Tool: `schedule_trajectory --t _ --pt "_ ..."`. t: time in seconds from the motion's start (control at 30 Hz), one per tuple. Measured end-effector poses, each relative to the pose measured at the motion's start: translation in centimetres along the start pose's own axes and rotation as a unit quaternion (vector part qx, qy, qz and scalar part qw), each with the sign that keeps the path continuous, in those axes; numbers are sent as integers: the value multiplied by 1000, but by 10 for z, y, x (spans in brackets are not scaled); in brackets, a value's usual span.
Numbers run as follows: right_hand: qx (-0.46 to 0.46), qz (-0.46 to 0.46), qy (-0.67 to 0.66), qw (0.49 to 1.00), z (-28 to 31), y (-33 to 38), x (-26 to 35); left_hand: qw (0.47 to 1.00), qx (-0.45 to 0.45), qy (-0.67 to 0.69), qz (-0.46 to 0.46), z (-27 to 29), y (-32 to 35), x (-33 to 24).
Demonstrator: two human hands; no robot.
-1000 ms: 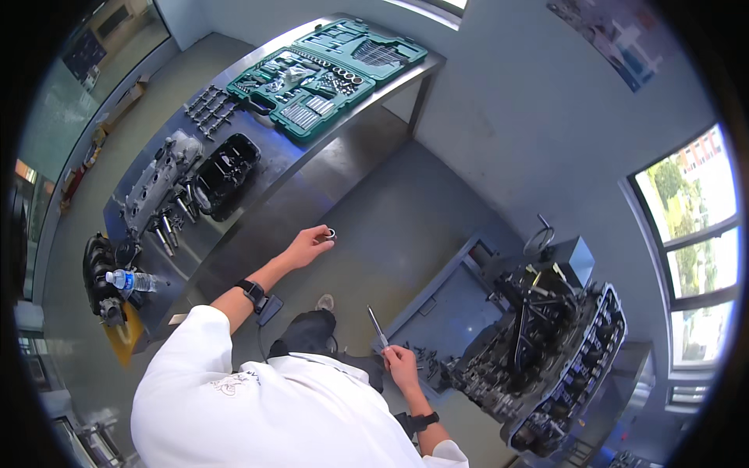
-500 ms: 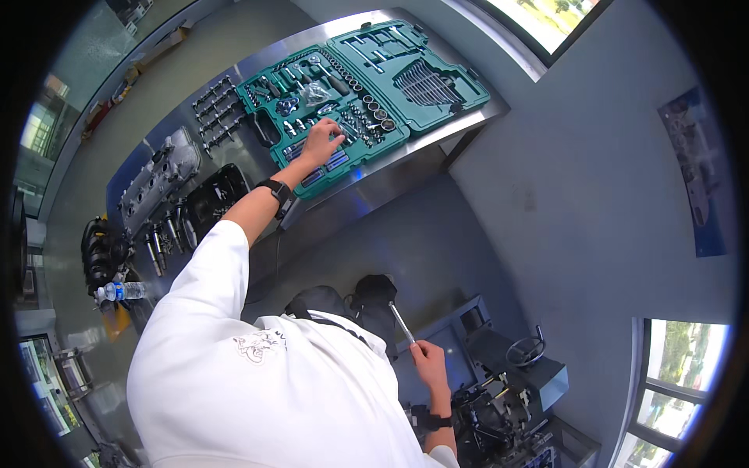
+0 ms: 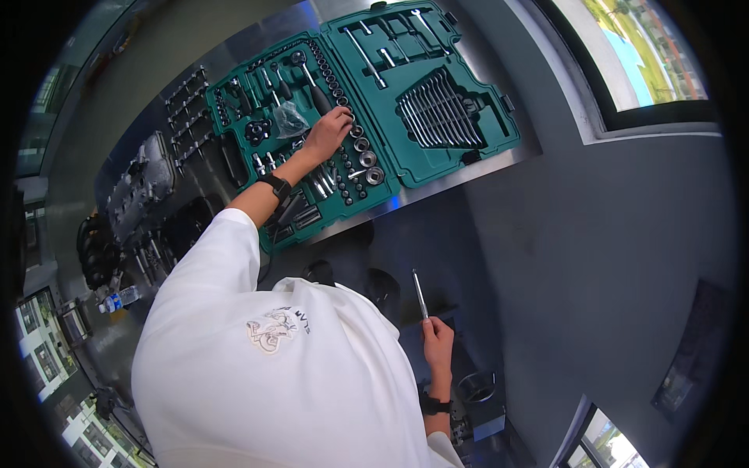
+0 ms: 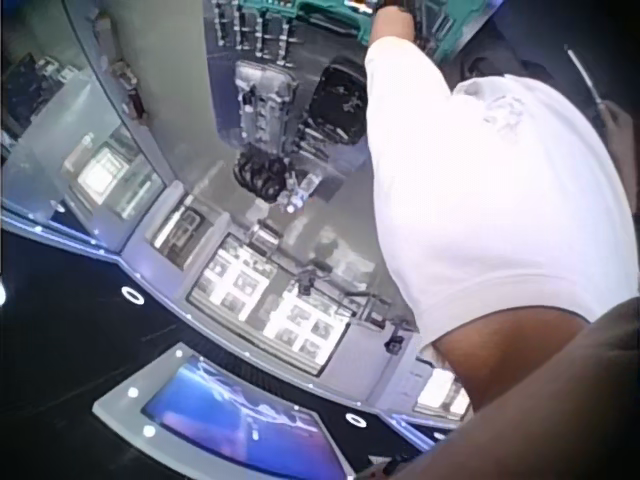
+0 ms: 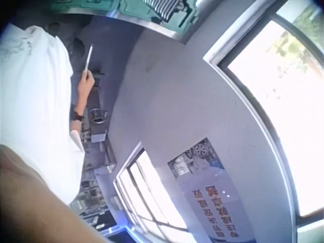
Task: Remove bolts and a pulley from a car engine using a socket wrench.
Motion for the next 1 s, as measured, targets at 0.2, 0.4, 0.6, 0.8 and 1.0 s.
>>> schedule_trajectory --t 0.2,0.4,0.6,0.8,1.0 --pt "87 -22 24 996 -33 -34 55 998 49 -24 -17 -15 0 22" --pt "77 -25 72 994 -29 -57 79 993 26 -115 14 1 -8 29" --pt "21 -42 -1 999 -23 -61 58 976 53 -173 121 5 -34 73" --pt "-48 -40 -61 996 -38 -28 38 990 28 -115 81 11 -50 84" --pt "-214 -34 -142 966 -67 58 -20 983 135 123 29 29 -42 -32"
Point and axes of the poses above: each hand's wrist, its own y-axis away from the middle knuckle, its own z-axis out of the back of the hand, x = y × z, the point moved 6 cm from there along -y, towards the middle knuckle, and after that the axes turned 8 degrees about -y, right-handed, at the moved point
